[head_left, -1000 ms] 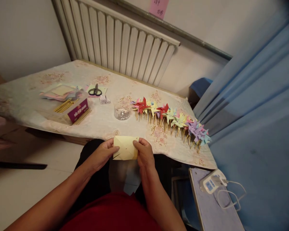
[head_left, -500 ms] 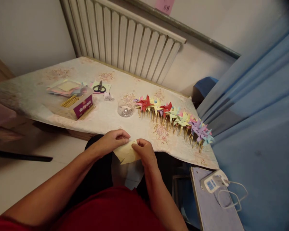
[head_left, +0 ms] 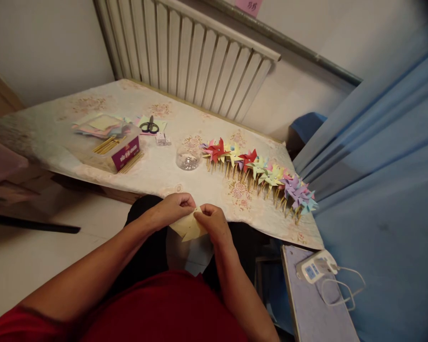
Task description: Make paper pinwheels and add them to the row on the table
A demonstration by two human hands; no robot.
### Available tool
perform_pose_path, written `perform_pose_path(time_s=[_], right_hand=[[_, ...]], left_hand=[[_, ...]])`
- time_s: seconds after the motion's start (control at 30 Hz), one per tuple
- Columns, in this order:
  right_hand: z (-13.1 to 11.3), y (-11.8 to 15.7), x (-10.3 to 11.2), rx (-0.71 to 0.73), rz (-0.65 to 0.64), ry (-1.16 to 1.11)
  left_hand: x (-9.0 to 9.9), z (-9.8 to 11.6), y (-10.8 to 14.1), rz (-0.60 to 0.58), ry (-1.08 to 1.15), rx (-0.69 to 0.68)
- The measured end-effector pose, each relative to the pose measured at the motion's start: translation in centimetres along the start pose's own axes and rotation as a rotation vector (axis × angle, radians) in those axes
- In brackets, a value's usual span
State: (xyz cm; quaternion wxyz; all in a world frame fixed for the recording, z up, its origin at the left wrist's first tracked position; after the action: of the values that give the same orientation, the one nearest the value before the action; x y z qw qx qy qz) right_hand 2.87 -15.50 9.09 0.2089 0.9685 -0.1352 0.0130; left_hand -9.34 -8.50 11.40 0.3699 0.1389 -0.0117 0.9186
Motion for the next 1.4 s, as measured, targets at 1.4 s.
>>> perform_pose_path(time_s=[1.4], right_hand=[[0.6, -0.4, -0.3, -0.011, -0.019, 0.019]], left_hand=[[-0.3, -0.7, -0.2, -0.009, 0.052, 0.002]])
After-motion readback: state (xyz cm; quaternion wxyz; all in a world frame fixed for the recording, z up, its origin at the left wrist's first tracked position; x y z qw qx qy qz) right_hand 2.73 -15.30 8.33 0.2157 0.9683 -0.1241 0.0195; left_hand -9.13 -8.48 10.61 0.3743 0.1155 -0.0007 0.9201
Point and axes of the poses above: each hand's wrist, its own y-axis away from the middle knuckle, its own x-axis out of the back of the hand, z = x × y, the point moved 5 cm from there along -y, towards the middle knuckle, and after that the axes turned 9 degrees about -x, right-handed, at the moved point
